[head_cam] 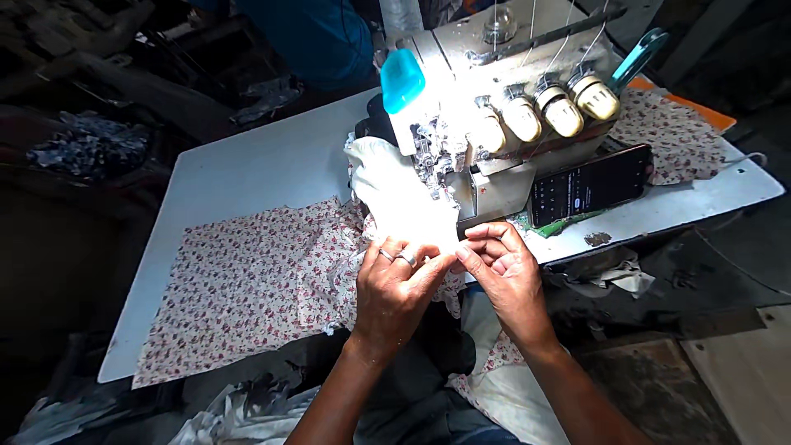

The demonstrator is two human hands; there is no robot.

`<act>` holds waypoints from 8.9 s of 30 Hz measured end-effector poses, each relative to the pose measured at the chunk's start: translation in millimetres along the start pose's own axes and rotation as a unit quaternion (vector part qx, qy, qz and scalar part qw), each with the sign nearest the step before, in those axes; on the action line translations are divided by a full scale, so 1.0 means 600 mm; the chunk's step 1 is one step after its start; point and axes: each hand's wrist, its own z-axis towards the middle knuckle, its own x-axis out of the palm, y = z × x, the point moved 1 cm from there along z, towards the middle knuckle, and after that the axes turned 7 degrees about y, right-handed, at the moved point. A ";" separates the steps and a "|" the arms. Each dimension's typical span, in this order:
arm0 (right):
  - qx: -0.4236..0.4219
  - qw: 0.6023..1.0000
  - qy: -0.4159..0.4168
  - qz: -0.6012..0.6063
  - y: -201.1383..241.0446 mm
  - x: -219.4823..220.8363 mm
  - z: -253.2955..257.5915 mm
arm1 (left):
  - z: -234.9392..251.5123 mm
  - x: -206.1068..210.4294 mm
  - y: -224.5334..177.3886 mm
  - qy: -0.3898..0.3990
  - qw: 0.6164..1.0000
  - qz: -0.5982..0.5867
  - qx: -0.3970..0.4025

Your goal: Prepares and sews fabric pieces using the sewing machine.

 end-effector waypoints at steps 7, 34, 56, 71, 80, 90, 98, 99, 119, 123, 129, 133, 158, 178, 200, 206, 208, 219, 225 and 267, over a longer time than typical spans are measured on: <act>-0.043 0.996 0.009 -0.076 0.006 -0.001 -0.006 | -0.037 0.051 0.021 -0.012 0.999 0.036 0.037; -0.136 0.867 0.049 -0.476 -0.008 0.000 -0.015 | 0.059 -0.043 0.076 0.172 0.963 0.059 -0.198; -0.048 0.946 0.007 -0.320 -0.020 -0.046 0.012 | -0.075 -0.076 0.101 0.070 0.882 -0.237 -0.401; 0.023 0.931 0.192 -0.309 -0.003 -0.058 -0.124 | 0.150 -0.088 0.234 0.202 0.889 -0.143 -0.386; -0.160 0.929 0.082 -0.323 0.096 -0.078 -0.114 | 0.228 -0.199 0.307 -0.171 0.749 -0.493 -0.408; -0.158 0.817 0.507 -0.225 0.050 0.071 -0.197 | -0.108 -0.241 0.401 0.239 0.859 0.102 -0.441; -0.207 0.844 0.349 -0.351 -0.018 0.117 -0.040 | -0.225 -0.243 0.272 0.102 0.938 -0.052 -0.328; -0.219 0.843 0.336 -0.358 -0.029 0.133 -0.020 | -0.235 -0.234 0.255 0.090 0.943 -0.062 -0.313; -0.283 0.775 0.166 -0.540 0.198 0.037 0.017 | -0.201 -0.310 0.091 0.003 0.938 -0.151 -0.312; -0.287 0.787 0.125 -0.531 0.239 -0.028 0.027 | -0.168 -0.356 0.092 0.016 0.973 0.085 -0.214; -0.221 0.881 0.117 -0.401 0.258 -0.092 0.038 | -0.139 -0.402 0.091 0.002 0.941 -0.241 -0.239; -0.236 0.856 0.164 -0.430 0.255 -0.154 0.043 | -0.147 -0.428 0.096 0.045 0.945 -0.273 -0.176; -0.135 0.840 0.367 -0.376 0.030 0.013 -0.189 | -0.459 -0.460 0.131 0.264 0.868 -0.250 -0.337; -0.004 0.740 0.306 -0.599 -0.069 0.282 0.102 | -0.220 -0.158 0.359 0.173 0.879 -0.104 -0.431; -0.110 0.979 0.097 -0.138 0.107 -0.018 -0.007 | -0.104 -0.285 0.148 -0.126 0.979 -0.089 -0.136; -0.078 0.983 0.031 -0.164 0.060 -0.007 0.076 | 0.084 -0.161 0.177 0.149 0.960 -0.038 -0.234; -0.076 0.975 0.026 -0.208 0.054 0.002 0.086 | 0.106 -0.122 0.155 0.183 0.962 -0.084 -0.184; -0.111 0.982 -0.001 -0.153 0.045 0.007 0.081 | 0.139 -0.072 0.089 0.221 0.927 -0.289 -0.095; -0.209 0.958 -0.054 -0.190 0.032 0.008 0.076 | 0.131 -0.071 0.085 0.174 0.938 -0.262 -0.144; -0.148 0.986 -0.009 -0.074 0.048 0.028 0.077 | 0.125 -0.081 0.048 0.134 0.961 -0.213 -0.118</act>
